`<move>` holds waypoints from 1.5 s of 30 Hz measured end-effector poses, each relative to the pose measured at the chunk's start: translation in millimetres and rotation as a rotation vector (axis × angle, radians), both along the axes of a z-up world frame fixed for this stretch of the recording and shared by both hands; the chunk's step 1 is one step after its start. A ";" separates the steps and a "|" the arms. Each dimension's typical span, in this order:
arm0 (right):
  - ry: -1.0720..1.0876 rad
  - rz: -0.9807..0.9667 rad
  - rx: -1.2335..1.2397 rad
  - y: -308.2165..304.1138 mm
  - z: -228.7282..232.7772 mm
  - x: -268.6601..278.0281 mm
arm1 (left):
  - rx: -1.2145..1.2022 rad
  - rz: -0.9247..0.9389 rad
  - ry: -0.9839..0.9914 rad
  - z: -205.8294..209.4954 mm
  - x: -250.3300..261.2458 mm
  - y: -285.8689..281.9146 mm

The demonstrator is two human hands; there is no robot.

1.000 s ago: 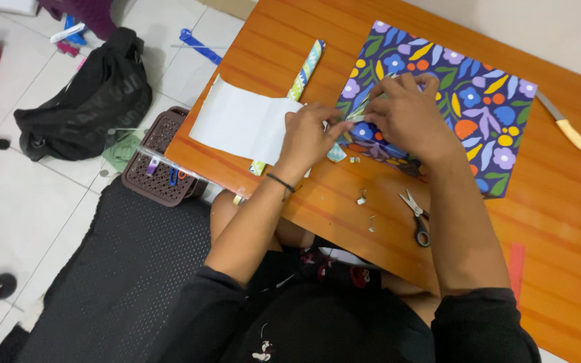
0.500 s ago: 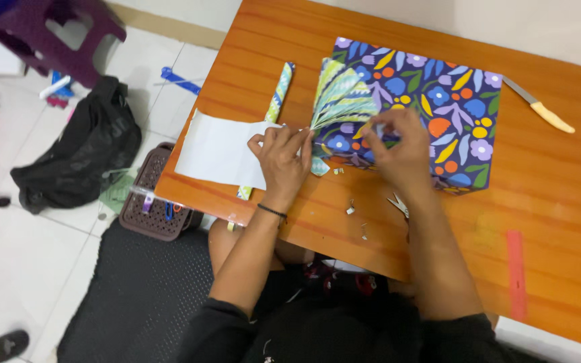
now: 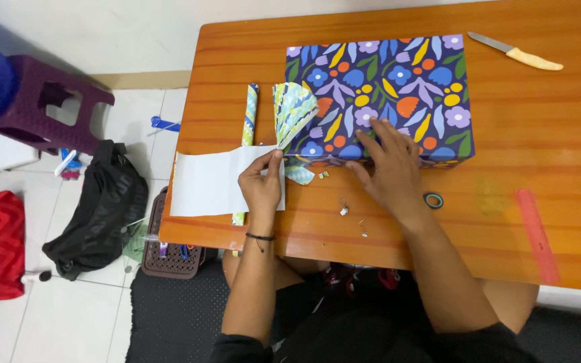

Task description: The person assembles a paper fan by folding a stack of white paper, securing it with tape, and trimming the edges with scissors. The finished fan is placed on a floral-patterned box.

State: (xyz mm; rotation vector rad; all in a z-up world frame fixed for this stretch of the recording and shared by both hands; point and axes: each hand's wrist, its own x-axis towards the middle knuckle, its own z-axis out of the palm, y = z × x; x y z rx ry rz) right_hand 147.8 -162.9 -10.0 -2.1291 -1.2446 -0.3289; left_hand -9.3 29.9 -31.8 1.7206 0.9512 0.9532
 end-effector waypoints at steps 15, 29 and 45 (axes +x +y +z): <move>-0.066 0.030 0.008 -1.7 -4.0 -3.0 | -0.217 0.090 -0.385 -24.0 5.5 -3.2; 0.252 -0.293 0.491 -102.5 -11.9 55.0 | 0.724 -0.138 0.042 33.2 32.8 -52.8; 0.547 -0.216 0.706 -97.7 -47.5 68.1 | 0.709 -0.190 0.135 32.7 152.4 -109.7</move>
